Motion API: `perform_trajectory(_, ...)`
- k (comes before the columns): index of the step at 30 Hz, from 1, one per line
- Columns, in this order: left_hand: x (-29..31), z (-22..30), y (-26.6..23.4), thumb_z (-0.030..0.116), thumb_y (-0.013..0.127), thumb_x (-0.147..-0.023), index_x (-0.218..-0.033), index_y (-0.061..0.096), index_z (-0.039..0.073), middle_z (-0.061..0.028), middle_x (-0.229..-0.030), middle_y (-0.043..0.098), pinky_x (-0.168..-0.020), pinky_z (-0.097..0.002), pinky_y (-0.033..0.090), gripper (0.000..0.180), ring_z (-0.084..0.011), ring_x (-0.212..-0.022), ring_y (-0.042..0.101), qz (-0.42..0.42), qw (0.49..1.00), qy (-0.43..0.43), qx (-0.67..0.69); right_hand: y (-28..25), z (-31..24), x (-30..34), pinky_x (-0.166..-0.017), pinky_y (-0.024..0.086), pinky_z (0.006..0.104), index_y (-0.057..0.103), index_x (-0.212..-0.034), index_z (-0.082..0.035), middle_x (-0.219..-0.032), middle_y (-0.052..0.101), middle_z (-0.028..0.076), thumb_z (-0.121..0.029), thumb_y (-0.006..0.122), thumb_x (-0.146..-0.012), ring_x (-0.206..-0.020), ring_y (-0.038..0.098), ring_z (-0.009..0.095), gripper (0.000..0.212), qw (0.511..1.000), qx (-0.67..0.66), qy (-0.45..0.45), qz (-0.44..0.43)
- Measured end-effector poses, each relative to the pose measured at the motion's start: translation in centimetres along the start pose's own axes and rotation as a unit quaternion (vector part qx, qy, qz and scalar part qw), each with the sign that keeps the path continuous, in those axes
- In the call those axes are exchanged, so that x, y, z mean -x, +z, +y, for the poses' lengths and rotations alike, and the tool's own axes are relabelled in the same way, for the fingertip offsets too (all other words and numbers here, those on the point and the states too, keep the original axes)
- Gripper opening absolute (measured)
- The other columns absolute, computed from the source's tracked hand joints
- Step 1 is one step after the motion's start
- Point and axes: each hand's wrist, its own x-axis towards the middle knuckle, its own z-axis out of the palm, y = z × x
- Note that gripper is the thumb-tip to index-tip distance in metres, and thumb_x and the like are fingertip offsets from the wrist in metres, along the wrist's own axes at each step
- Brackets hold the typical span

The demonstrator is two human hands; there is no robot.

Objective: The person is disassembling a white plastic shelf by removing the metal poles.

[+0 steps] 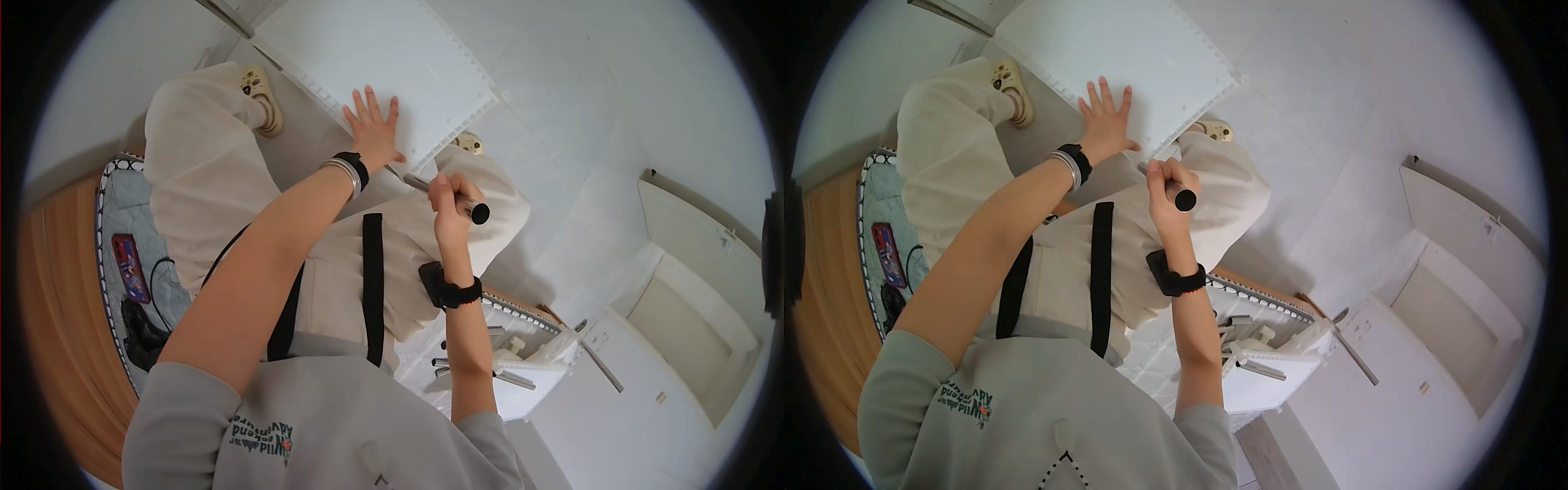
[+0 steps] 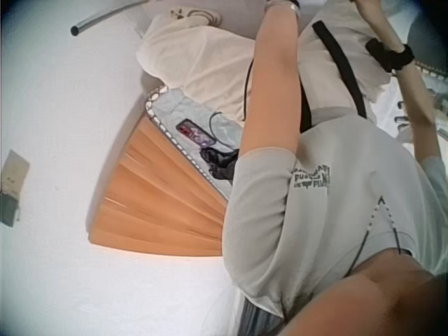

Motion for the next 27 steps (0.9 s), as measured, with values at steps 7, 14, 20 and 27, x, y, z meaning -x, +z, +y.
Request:
perform_trajectory(7, 0.3, 0.1, -0.1, 0.054, 0.073, -0.052, -0.139, 0.011, 0.013, -0.0347, -0.137, -0.004, -0.095, -0.0663, 0.009, 0.115, -0.0543, -0.124, -0.005, 0.018, 1.000, -0.008, 0.004, 2.0, 1.3, 0.5, -0.042, 0.023, 0.0226, 0.030, -0.055, -0.003, -0.047, 0.034, -0.001, 0.000, 0.051, -0.081, -0.047, 0.028, 0.005, 0.034, 0.985, -0.040, -0.026, 0.164)
perform_trajectory(14, 0.2, -0.1, -0.1, 0.056, 0.073, -0.051, -0.139, 0.005, 0.013, -0.0361, -0.135, -0.006, -0.093, -0.0680, 0.010, 0.119, -0.0558, -0.123, -0.008, 0.008, 1.000, -0.008, 0.007, 3.2, 2.1, 0.6, -0.042, 0.023, 0.0220, 0.027, -0.062, -0.008, -0.050, 0.036, 0.000, -0.004, 0.042, -0.087, -0.046, 0.029, 0.006, 0.030, 0.977, 0.023, -0.058, 0.206)
perform_trajectory(20, 0.2, -0.3, -0.1, 0.056, 0.073, -0.051, -0.139, 0.005, 0.013, -0.0351, -0.136, -0.006, -0.094, -0.0669, 0.010, 0.120, -0.0548, -0.124, -0.008, 0.008, 1.000, -0.010, 0.009, 4.1, 2.2, 0.5, -0.041, 0.024, 0.0212, 0.028, -0.062, -0.008, -0.049, 0.036, 0.000, -0.007, 0.042, -0.089, -0.045, 0.029, 0.005, 0.030, 0.963, 0.057, -0.045, 0.260)
perform_trajectory(27, 0.2, -0.4, -0.3, 0.056, 0.073, -0.051, -0.140, 0.005, 0.014, -0.0350, -0.136, -0.007, -0.094, -0.0667, 0.009, 0.119, -0.0547, -0.124, -0.009, 0.005, 1.000, -0.006, 0.006, 4.7, 2.1, 0.1, -0.042, 0.023, 0.0220, 0.030, -0.059, -0.007, -0.050, 0.033, -0.002, -0.002, 0.048, -0.085, -0.047, 0.027, 0.005, 0.031, 0.949, 0.026, -0.056, 0.309)
